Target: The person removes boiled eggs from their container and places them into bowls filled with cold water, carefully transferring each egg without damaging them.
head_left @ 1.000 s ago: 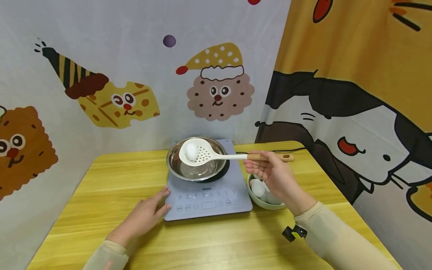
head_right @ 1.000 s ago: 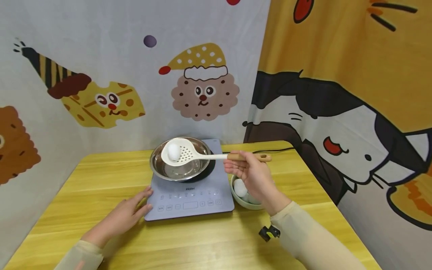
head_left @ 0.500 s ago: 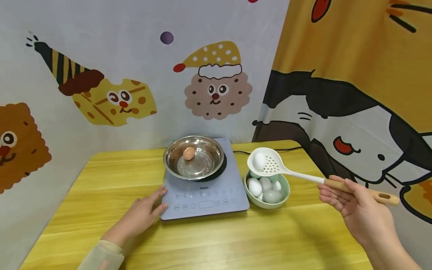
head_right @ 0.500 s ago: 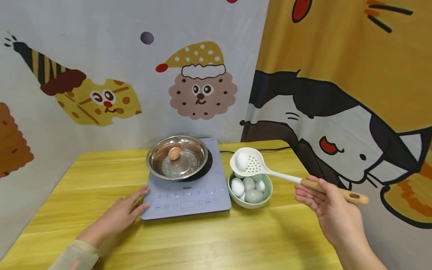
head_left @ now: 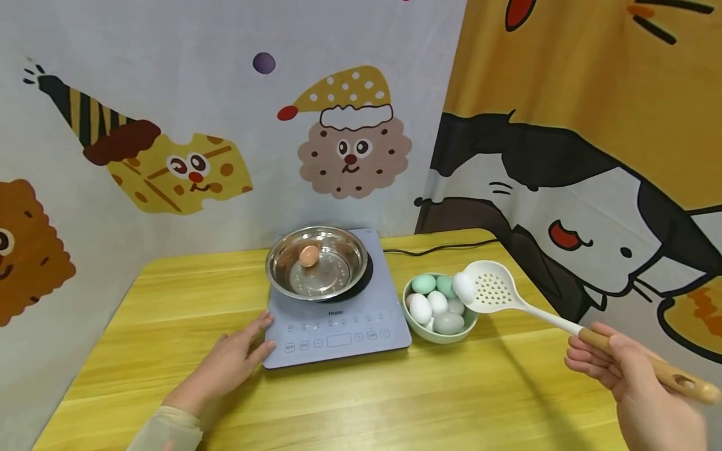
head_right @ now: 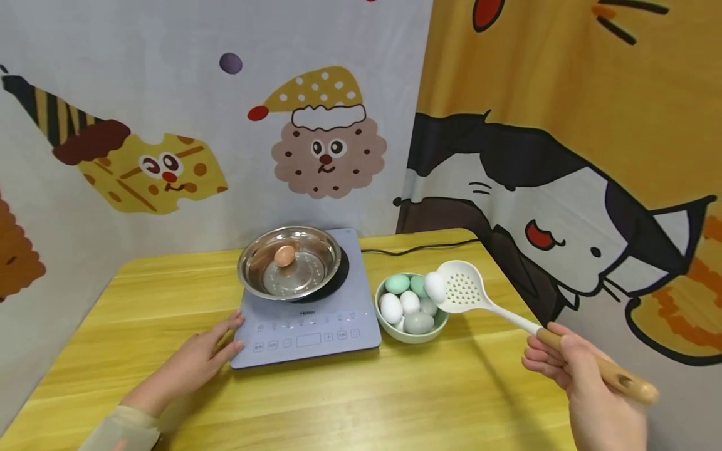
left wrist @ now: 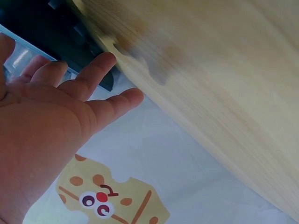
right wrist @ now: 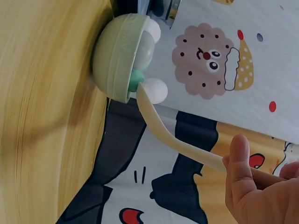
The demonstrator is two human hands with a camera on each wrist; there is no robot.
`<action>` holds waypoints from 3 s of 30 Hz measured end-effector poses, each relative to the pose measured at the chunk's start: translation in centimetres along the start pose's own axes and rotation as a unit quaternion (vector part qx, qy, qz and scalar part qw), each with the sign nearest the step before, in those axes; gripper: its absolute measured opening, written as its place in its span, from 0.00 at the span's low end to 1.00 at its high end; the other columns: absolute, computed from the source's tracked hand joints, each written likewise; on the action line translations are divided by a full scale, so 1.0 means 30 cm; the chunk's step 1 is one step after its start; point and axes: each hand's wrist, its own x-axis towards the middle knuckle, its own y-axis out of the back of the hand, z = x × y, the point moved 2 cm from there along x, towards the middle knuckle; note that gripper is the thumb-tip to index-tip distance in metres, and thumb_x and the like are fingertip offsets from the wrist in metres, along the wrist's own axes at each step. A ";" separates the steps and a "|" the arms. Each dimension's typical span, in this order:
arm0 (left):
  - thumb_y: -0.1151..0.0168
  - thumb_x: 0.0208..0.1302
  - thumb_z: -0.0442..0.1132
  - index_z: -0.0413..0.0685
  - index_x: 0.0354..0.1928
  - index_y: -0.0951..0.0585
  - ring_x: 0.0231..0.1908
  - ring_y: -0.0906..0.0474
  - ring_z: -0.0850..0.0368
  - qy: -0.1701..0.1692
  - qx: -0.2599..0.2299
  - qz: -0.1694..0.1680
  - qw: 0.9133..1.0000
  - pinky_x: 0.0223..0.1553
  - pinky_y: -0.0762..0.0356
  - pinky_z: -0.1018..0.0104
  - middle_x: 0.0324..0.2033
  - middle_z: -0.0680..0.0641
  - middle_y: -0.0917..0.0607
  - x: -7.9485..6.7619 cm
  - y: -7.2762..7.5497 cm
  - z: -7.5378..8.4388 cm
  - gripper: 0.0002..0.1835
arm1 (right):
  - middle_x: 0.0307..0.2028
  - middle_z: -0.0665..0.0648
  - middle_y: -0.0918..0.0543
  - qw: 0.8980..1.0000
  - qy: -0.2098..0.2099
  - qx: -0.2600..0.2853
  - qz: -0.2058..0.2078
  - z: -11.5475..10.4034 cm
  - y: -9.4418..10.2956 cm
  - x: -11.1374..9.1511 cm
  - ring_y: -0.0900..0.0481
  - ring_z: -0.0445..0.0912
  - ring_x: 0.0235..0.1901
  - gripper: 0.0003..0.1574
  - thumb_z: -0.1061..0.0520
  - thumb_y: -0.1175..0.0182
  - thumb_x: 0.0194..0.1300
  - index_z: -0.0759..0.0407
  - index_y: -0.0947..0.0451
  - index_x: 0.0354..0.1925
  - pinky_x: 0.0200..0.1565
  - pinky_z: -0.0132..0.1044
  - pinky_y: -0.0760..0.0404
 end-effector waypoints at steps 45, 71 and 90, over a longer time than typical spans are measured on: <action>0.43 0.82 0.54 0.48 0.81 0.32 0.74 0.29 0.28 0.003 0.007 -0.001 1.000 0.72 0.47 0.14 0.83 0.45 0.37 0.001 0.002 -0.009 0.33 | 0.47 0.66 0.08 0.895 0.298 -0.116 -0.311 -0.207 -0.967 0.147 0.08 0.54 0.43 0.25 0.54 0.43 0.82 0.66 0.20 0.68 0.51 0.39 0.09; 0.43 0.82 0.54 0.47 0.80 0.31 0.75 0.29 0.32 0.001 -0.001 0.008 1.000 0.72 0.48 0.14 0.82 0.44 0.36 -0.008 0.004 -0.005 0.32 | 0.46 0.60 0.07 0.912 -0.075 0.171 -0.365 -0.069 -0.879 0.196 0.07 0.47 0.44 0.30 0.49 0.54 0.88 0.71 0.28 0.70 0.52 0.40 0.08; 0.44 0.82 0.55 0.46 0.80 0.31 0.75 0.29 0.32 -0.006 -0.004 0.010 1.000 0.72 0.48 0.14 0.83 0.44 0.37 -0.008 0.001 0.021 0.33 | 0.49 0.62 0.07 0.915 -0.012 0.277 -0.293 -0.142 -0.402 0.202 0.06 0.50 0.50 0.23 0.53 0.54 0.88 0.63 0.14 0.56 0.53 0.40 0.08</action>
